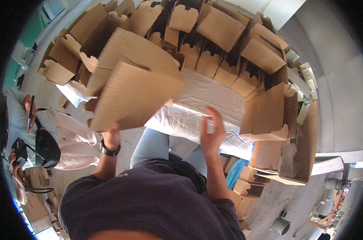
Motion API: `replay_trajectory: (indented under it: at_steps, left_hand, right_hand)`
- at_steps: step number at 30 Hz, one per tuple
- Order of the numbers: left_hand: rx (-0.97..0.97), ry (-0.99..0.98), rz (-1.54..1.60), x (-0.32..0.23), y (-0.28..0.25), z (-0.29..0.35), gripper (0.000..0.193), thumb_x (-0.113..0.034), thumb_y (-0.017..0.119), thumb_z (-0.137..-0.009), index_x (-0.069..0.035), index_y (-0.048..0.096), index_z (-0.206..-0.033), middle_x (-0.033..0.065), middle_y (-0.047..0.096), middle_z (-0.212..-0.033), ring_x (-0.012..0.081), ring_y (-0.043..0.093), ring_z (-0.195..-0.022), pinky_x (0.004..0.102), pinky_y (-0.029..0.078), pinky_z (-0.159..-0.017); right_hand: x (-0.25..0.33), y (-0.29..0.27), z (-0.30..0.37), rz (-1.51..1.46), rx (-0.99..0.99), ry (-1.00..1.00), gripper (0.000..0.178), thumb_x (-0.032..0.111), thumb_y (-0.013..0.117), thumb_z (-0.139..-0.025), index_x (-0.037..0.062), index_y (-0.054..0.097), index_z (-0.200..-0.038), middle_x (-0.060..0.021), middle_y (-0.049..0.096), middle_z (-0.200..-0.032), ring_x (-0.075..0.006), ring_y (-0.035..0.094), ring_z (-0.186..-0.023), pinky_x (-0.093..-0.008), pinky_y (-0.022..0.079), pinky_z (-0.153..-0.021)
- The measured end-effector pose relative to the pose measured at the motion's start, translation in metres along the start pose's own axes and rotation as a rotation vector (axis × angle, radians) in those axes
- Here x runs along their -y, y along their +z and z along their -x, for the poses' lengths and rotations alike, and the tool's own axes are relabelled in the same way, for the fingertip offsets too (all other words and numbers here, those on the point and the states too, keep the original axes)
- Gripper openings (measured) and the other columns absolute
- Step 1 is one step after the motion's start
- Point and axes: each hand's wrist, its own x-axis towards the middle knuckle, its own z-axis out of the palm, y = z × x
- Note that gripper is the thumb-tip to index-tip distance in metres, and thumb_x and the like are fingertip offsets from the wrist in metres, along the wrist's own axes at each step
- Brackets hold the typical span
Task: The person picks up flat cardboard pieces and folds them along pre-scored lines to assemble several individual boxes, placing the finished ones on a table.
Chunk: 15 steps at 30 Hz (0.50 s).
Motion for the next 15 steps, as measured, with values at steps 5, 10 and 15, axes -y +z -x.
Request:
replay_trajectory:
  at_steps: [5, 10, 15]
  left_hand:
    - [-0.176, 0.101, 0.377, -0.014, -0.021, -0.021, 0.063, -0.032, 0.069, -0.078, -0.003, 0.043, -0.128, 0.0073, 0.049, -0.124, 0.0232, 0.047, -0.115, 0.0389, 0.036, -0.098]
    - [-0.298, 0.268, 0.139, -0.067, 0.022, -0.056, 0.060, -0.027, 0.068, -0.081, -0.001, 0.042, -0.128, 0.0082, 0.049, -0.124, 0.0223, 0.046, -0.116, 0.0380, 0.035, -0.099]
    - [-0.284, 0.207, 0.344, -0.095, 0.044, -0.081, 0.060, -0.028, 0.066, -0.082, -0.001, 0.040, -0.129, 0.0092, 0.048, -0.126, 0.0220, 0.045, -0.116, 0.0379, 0.034, -0.098]
  right_hand:
    - [0.024, 0.061, -0.019, -0.019, 0.353, -0.191, 0.049, 0.004, 0.063, -0.081, 0.0082, 0.047, -0.127, -0.0128, 0.046, -0.136, -0.0263, 0.062, -0.097, -0.0333, 0.053, -0.076]
    - [0.023, 0.094, -0.027, 0.082, 0.420, -0.301, 0.056, 0.007, 0.063, -0.080, 0.0091, 0.041, -0.131, -0.0123, 0.041, -0.139, -0.0335, 0.062, -0.094, -0.0388, 0.053, -0.075]
    - [0.019, 0.102, -0.032, 0.128, 0.485, -0.213, 0.060, 0.008, 0.062, -0.079, 0.0082, 0.038, -0.134, -0.0137, 0.038, -0.140, -0.0347, 0.061, -0.096, -0.0403, 0.053, -0.073]
